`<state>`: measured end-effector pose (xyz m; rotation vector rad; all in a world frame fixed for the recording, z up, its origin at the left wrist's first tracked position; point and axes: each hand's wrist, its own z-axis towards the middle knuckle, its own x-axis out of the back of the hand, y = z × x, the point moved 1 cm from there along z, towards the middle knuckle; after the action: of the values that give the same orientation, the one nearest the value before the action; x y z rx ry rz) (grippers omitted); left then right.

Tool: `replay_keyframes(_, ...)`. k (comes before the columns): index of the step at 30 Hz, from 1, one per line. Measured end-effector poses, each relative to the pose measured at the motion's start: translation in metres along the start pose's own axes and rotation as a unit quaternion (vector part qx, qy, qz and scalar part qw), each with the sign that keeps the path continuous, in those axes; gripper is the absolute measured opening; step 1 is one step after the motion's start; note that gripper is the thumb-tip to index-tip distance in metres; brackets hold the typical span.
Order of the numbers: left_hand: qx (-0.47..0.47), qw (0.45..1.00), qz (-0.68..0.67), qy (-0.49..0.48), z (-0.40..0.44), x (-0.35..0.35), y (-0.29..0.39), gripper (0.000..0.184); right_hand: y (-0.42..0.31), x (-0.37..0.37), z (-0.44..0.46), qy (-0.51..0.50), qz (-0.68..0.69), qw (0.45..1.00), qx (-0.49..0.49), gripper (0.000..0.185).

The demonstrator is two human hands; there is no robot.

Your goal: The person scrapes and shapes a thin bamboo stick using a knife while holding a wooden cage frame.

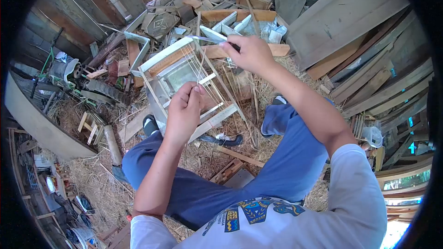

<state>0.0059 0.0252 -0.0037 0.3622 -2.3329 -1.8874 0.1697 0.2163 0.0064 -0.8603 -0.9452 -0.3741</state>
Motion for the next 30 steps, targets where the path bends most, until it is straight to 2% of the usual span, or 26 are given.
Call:
replay_keyframes(2,-0.035,0.999,0.001,-0.002,0.000,0.002,-0.005,0.019,-0.012,0.003,-0.012,-0.004,0.012,1.000,0.002,0.030)
replay_keyframes(4,-0.036,0.999,0.000,0.004,0.001,0.002,-0.002,0.019,-0.028,-0.003,-0.025,0.061,0.069,0.990,0.105,0.028)
replay_keyframes(9,-0.030,0.999,0.004,0.010,-0.001,0.001,-0.002,0.019,-0.027,-0.001,-0.021,0.019,0.024,0.987,0.156,0.030)
replay_keyframes(11,-0.071,0.997,-0.009,-0.004,0.002,0.002,-0.011,0.018,0.006,0.000,0.006,-0.001,0.004,0.999,-0.041,0.033)
replay_keyframes(12,-0.076,0.997,-0.008,-0.007,0.003,0.002,-0.008,0.018,0.008,0.002,0.006,0.005,0.002,0.999,-0.040,0.033)
replay_keyframes(14,-0.069,0.997,0.035,0.006,0.000,0.002,-0.005,0.018,0.008,0.001,-0.001,0.061,0.069,0.996,0.013,0.035)
replay_keyframes(16,-0.078,0.996,0.029,0.014,0.005,0.003,-0.012,0.019,-0.021,0.005,-0.021,0.032,0.056,0.997,0.034,0.036)
replay_keyframes(18,-0.084,0.996,0.029,0.016,0.005,0.004,-0.011,0.019,-0.029,-0.004,-0.031,0.015,0.011,0.984,0.180,0.038)
replay_keyframes(19,-0.057,0.998,0.019,0.009,0.001,0.003,-0.004,0.019,-0.018,-0.014,-0.020,0.056,0.068,0.988,0.126,0.038)
replay_keyframes(20,-0.032,0.999,0.007,0.002,-0.002,0.001,0.000,0.019,-0.004,-0.015,-0.010,0.056,0.067,0.988,0.124,0.038)
replay_keyframes(22,-0.056,0.998,0.036,0.007,-0.005,-0.001,-0.001,0.018,0.012,-0.002,0.006,0.041,0.037,0.998,0.001,0.030)
replay_keyframes(24,-0.080,0.995,0.060,0.026,-0.001,0.002,-0.005,0.018,0.001,-0.003,-0.008,0.050,0.070,0.996,0.025,0.029)
replay_keyframes(26,-0.125,0.990,0.052,0.033,0.003,0.005,-0.011,0.017,-0.028,-0.004,-0.031,0.048,0.080,0.979,0.181,0.031)
replay_keyframes(27,-0.121,0.991,0.053,0.030,0.002,0.006,-0.009,0.017,-0.033,-0.006,-0.035,0.063,0.007,0.970,0.235,0.031)
replay_keyframes(28,-0.077,0.996,0.033,0.017,-0.002,0.005,-0.003,0.017,-0.026,-0.006,-0.028,0.062,0.008,0.972,0.228,0.031)
replay_keyframes(29,-0.036,0.999,0.012,0.005,-0.004,0.005,0.001,0.017,-0.011,-0.004,-0.008,0.022,0.022,0.995,0.098,0.031)
replay_keyframes(30,-0.036,0.999,0.012,0.003,-0.006,0.002,0.001,0.017,-0.005,0.000,0.003,-0.018,0.037,0.999,-0.031,0.032)
